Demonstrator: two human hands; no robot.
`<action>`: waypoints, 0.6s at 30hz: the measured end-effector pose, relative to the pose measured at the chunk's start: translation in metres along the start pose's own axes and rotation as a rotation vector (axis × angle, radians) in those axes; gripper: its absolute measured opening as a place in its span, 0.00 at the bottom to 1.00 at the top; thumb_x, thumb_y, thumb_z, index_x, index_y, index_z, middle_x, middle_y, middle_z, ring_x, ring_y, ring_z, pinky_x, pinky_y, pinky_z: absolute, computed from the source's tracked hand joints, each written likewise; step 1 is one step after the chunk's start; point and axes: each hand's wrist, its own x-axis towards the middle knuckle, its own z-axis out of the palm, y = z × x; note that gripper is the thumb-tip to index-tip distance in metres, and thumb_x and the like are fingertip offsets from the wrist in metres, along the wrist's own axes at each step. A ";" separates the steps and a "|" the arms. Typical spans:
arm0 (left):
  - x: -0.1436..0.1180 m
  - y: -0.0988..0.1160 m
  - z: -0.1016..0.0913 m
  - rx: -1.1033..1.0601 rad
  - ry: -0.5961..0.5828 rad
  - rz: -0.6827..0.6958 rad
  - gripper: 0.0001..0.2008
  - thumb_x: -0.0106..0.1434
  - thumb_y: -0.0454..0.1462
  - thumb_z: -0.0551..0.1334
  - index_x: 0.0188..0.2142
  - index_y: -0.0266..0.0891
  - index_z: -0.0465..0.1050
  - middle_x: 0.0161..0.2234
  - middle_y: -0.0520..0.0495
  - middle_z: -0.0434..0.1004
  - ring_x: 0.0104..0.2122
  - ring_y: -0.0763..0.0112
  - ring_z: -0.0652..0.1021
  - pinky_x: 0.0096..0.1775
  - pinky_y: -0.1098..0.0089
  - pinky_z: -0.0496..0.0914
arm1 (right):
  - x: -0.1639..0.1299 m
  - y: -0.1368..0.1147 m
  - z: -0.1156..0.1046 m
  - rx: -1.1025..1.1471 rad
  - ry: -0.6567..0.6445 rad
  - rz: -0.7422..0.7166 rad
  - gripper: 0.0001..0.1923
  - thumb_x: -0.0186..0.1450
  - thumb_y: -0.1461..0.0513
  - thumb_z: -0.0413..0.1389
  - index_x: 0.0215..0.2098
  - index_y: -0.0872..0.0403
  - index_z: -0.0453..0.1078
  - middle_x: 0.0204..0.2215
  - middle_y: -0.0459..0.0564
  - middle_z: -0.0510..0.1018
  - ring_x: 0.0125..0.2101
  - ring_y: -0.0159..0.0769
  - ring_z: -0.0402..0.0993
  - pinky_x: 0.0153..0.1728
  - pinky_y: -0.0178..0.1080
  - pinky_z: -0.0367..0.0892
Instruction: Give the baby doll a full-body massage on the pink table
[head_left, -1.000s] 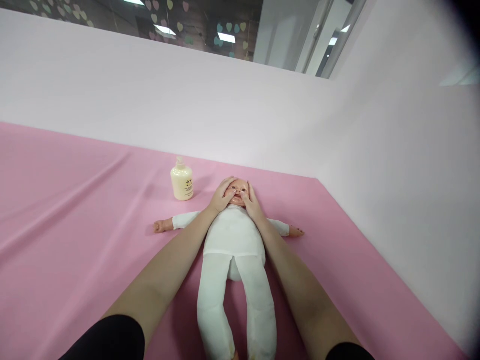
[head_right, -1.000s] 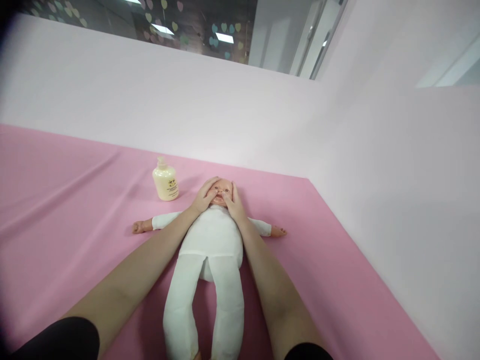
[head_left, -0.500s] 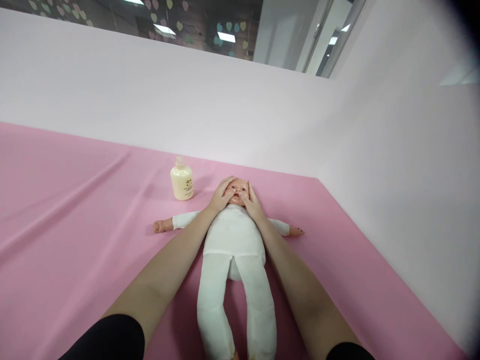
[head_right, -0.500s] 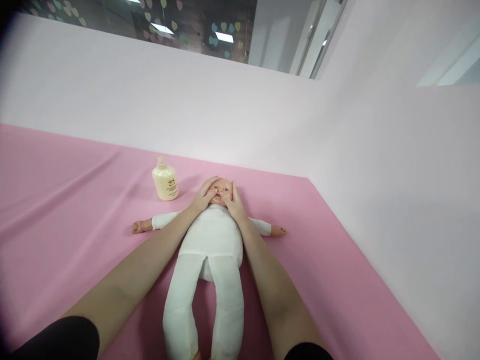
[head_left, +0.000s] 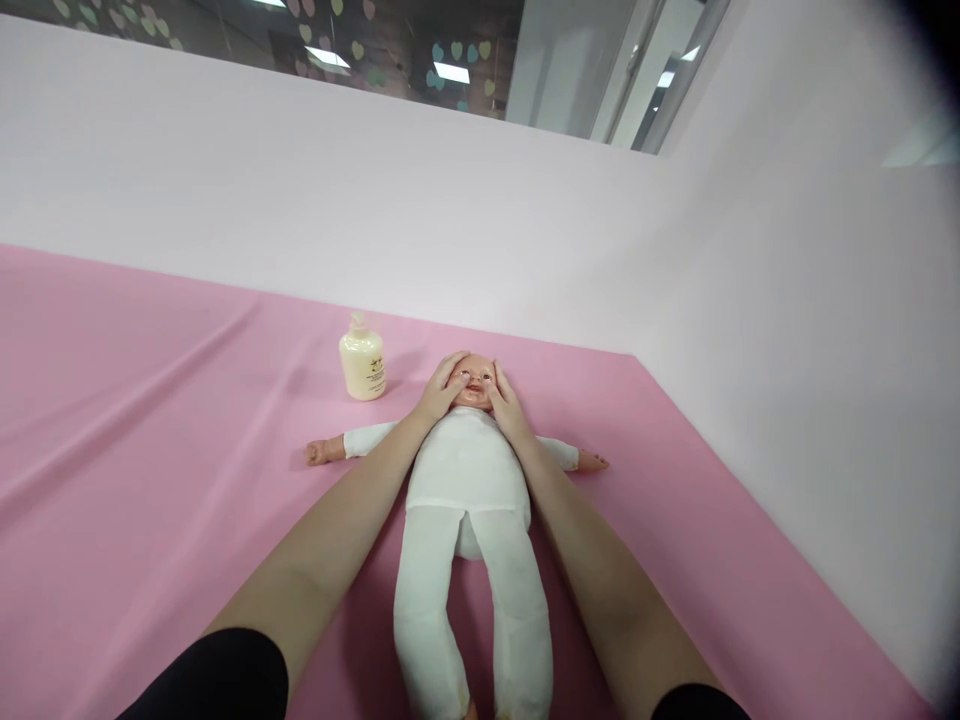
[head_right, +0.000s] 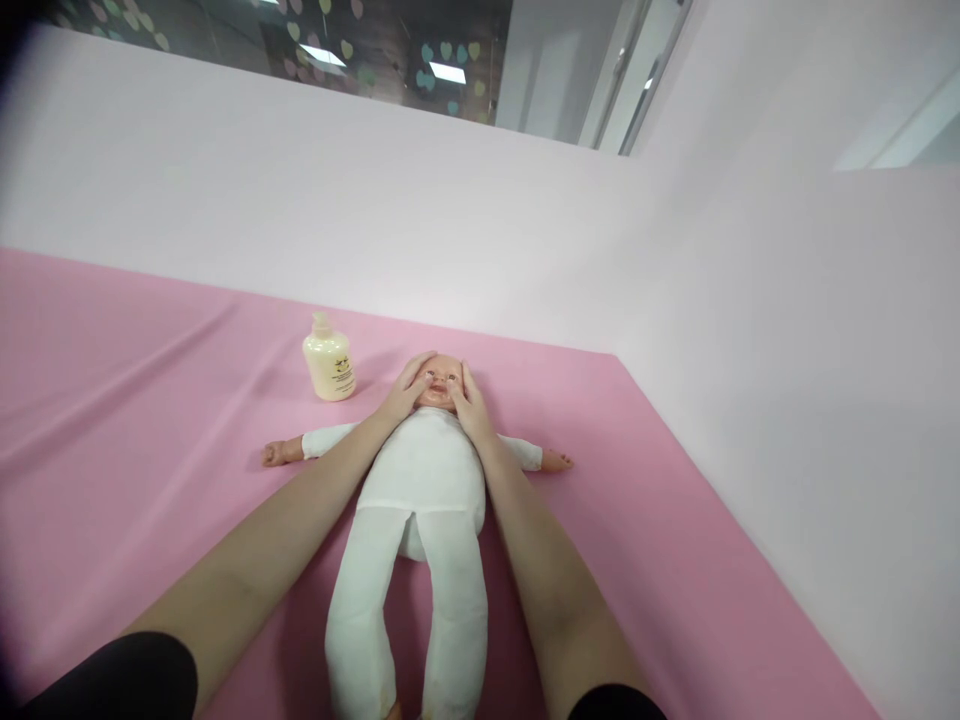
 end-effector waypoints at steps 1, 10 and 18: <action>0.000 -0.001 0.000 -0.009 0.003 -0.004 0.24 0.62 0.46 0.54 0.55 0.39 0.62 0.56 0.42 0.64 0.56 0.61 0.65 0.59 0.58 0.56 | 0.001 0.001 0.000 0.007 0.007 0.001 0.38 0.61 0.44 0.49 0.65 0.49 0.45 0.64 0.43 0.51 0.64 0.35 0.47 0.64 0.42 0.44; 0.002 -0.019 0.007 -0.263 0.085 -0.219 0.23 0.62 0.45 0.54 0.54 0.40 0.64 0.57 0.44 0.64 0.57 0.61 0.64 0.59 0.60 0.58 | 0.006 0.006 0.001 0.081 0.042 -0.005 0.34 0.63 0.46 0.45 0.63 0.50 0.50 0.63 0.42 0.54 0.63 0.34 0.49 0.64 0.41 0.44; 0.005 -0.021 0.011 -0.313 0.122 -0.276 0.20 0.61 0.45 0.55 0.51 0.39 0.66 0.54 0.43 0.68 0.54 0.62 0.69 0.56 0.59 0.62 | 0.010 0.017 0.001 0.112 0.055 -0.042 0.31 0.65 0.46 0.42 0.63 0.49 0.52 0.62 0.42 0.56 0.62 0.31 0.52 0.63 0.40 0.47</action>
